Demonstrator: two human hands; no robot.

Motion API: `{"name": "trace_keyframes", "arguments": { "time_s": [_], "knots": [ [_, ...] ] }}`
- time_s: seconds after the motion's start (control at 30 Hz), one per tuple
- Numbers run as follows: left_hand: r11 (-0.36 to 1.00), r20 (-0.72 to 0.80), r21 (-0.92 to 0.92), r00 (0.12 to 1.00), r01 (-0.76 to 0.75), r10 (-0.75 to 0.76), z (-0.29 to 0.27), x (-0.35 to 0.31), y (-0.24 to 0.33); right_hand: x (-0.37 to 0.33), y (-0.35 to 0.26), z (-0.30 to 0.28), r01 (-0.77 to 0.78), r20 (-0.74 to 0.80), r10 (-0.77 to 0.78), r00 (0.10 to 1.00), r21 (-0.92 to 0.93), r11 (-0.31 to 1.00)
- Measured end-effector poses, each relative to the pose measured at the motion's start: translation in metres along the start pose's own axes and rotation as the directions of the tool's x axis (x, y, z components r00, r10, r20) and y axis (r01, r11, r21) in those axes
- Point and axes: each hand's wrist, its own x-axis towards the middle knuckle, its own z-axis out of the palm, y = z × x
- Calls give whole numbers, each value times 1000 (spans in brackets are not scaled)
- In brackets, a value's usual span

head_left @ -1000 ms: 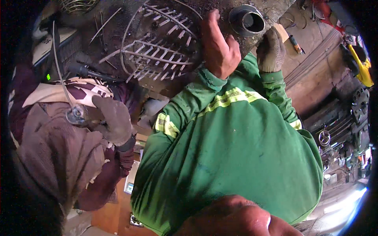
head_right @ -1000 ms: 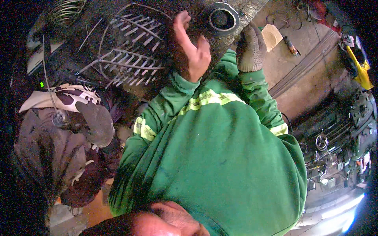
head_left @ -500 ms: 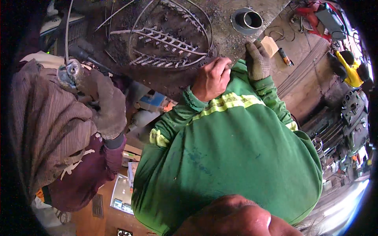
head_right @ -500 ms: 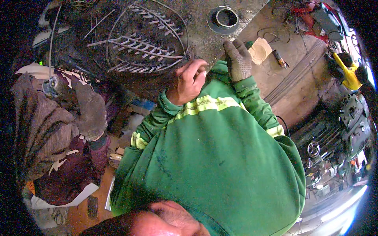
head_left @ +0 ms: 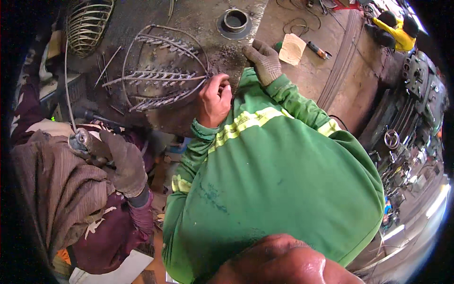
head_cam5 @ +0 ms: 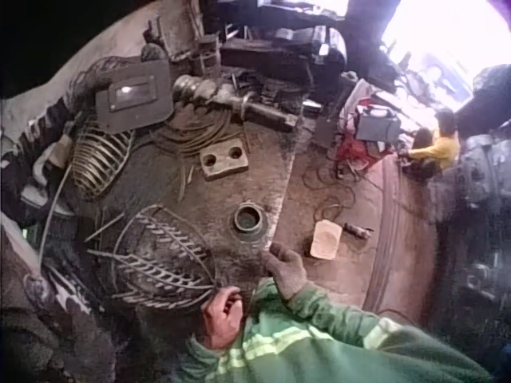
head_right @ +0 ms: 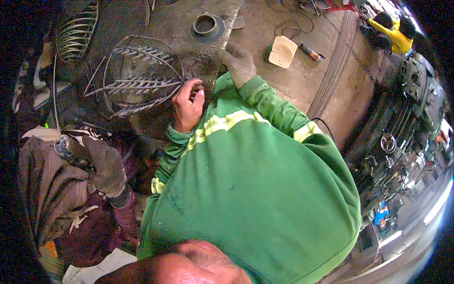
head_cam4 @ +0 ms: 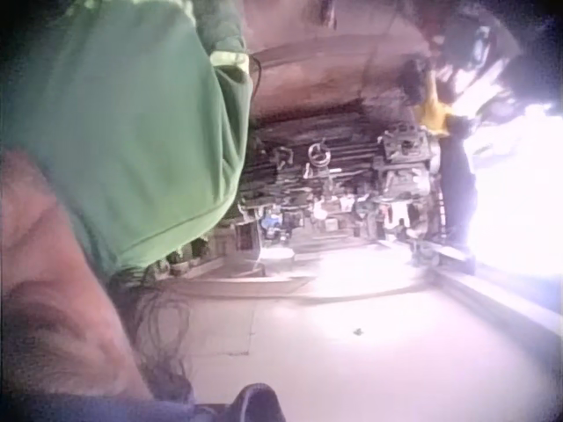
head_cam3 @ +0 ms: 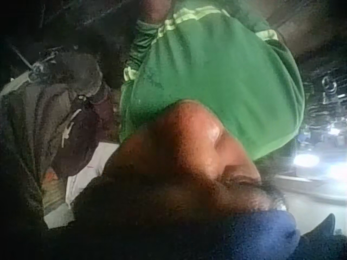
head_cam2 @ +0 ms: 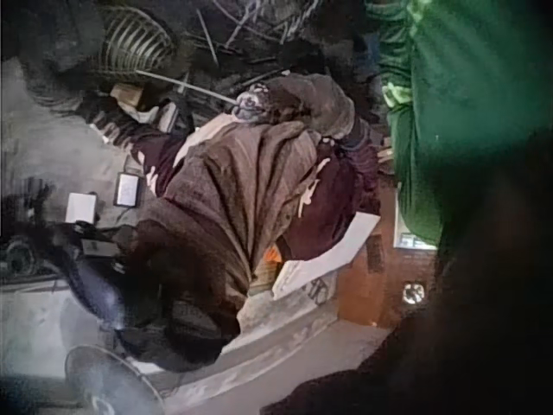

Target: The person positions a small metal collar onto a larger metal structure while another person holds the structure in place. They check the fit and alignment by hand.

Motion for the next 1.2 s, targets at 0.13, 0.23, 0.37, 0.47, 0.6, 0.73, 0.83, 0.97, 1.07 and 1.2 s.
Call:
{"name": "trace_keyframes", "arguments": {
  "time_s": [0.13,0.23,0.37,0.47,0.6,0.73,0.83,0.97,1.07,1.2],
  "knots": [
    [999,-21,31,1000,14,-14,-2,-2,-1,-4,-13,7,-30,9,31,999,-90,996],
    [1000,-5,22,1000,4,-3,-4,-3,6,-5,-15,9,-68,12,68,998,17,998],
    [998,9,56,999,41,-41,-10,-10,20,3,-10,5,-82,73,78,994,48,996],
    [995,-23,75,998,65,-64,-13,-18,25,-3,-19,22,-9,60,9,998,4,1000],
    [997,5,45,998,69,-69,0,-22,34,-1,-23,3,-89,204,90,975,-15,996],
    [996,-18,65,998,55,-54,9,-28,45,-9,-9,-37,-155,128,148,981,51,987],
    [997,-27,63,998,54,-53,17,-36,50,-17,2,-89,-191,-8,192,981,104,976],
    [1000,21,-13,1000,-13,13,46,-44,45,-9,79,-215,-240,-136,257,957,125,963],
    [999,36,25,999,-25,24,57,-55,31,-30,114,-239,-294,-287,287,914,19,955],
    [1000,55,7,998,28,-28,80,-71,33,-57,189,-330,-410,-297,349,889,-176,895]
  ]
}}
